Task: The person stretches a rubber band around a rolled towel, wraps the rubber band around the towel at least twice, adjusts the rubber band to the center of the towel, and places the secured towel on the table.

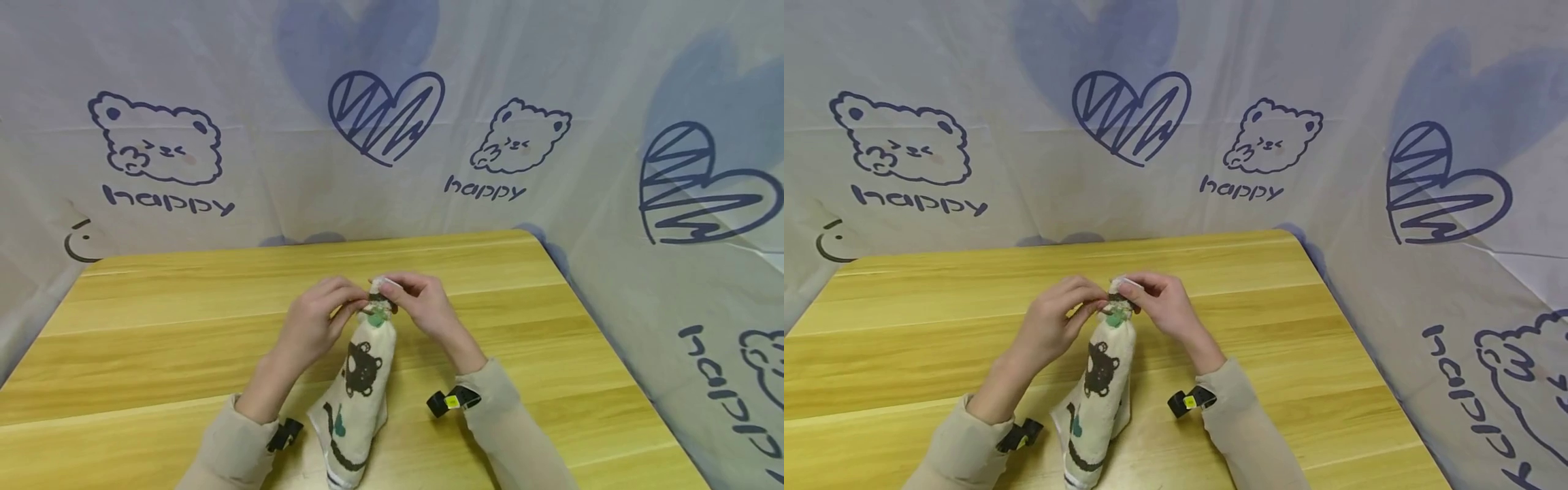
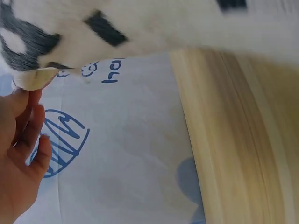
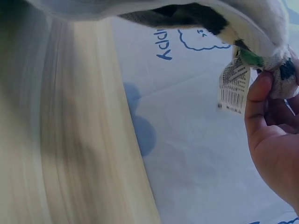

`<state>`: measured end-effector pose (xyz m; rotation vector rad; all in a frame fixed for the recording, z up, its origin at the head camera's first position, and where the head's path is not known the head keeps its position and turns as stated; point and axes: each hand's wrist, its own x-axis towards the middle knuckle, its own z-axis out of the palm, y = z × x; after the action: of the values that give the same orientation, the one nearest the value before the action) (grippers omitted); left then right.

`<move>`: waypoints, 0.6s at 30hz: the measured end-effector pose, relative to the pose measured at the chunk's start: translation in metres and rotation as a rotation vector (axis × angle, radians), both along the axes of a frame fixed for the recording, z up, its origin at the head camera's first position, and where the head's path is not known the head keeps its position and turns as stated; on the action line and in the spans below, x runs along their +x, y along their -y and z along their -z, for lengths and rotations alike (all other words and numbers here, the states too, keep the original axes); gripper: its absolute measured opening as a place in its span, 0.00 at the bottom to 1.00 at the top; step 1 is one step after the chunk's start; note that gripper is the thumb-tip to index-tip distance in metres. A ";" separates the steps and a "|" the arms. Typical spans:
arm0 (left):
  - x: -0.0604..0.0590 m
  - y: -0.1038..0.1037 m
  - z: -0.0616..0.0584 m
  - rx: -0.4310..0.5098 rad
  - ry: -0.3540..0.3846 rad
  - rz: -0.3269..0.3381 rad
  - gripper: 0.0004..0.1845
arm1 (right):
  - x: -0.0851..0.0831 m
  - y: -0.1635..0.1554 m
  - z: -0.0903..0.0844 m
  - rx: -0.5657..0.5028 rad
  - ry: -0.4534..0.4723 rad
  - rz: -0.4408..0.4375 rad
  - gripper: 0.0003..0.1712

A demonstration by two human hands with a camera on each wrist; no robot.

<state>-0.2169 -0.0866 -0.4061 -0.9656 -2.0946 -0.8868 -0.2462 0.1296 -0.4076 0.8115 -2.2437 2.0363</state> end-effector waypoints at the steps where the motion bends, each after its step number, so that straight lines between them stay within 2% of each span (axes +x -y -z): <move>1: 0.000 0.000 0.000 -0.001 -0.032 0.000 0.07 | 0.000 0.001 0.001 -0.010 0.001 -0.005 0.14; 6: 0.001 -0.004 -0.002 -0.044 -0.176 -0.031 0.06 | 0.003 0.004 0.003 -0.090 0.036 0.000 0.17; 8: 0.003 -0.007 -0.003 -0.047 -0.210 -0.035 0.05 | 0.004 0.005 0.004 -0.125 0.046 0.001 0.18; 10: 0.005 -0.009 -0.003 -0.030 -0.214 -0.033 0.04 | 0.005 0.007 0.004 -0.157 0.050 -0.007 0.18; 13: 0.007 -0.012 -0.002 0.029 -0.140 0.011 0.04 | 0.007 0.009 0.003 -0.200 0.035 -0.018 0.21; 18: 0.007 -0.011 -0.002 0.192 0.117 0.161 0.01 | 0.009 0.013 0.001 -0.208 -0.046 -0.003 0.24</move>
<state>-0.2096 -0.0758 -0.4044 -1.0106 -2.0037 -1.2288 -0.2369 0.1170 -0.4082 0.8339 -1.9653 2.1804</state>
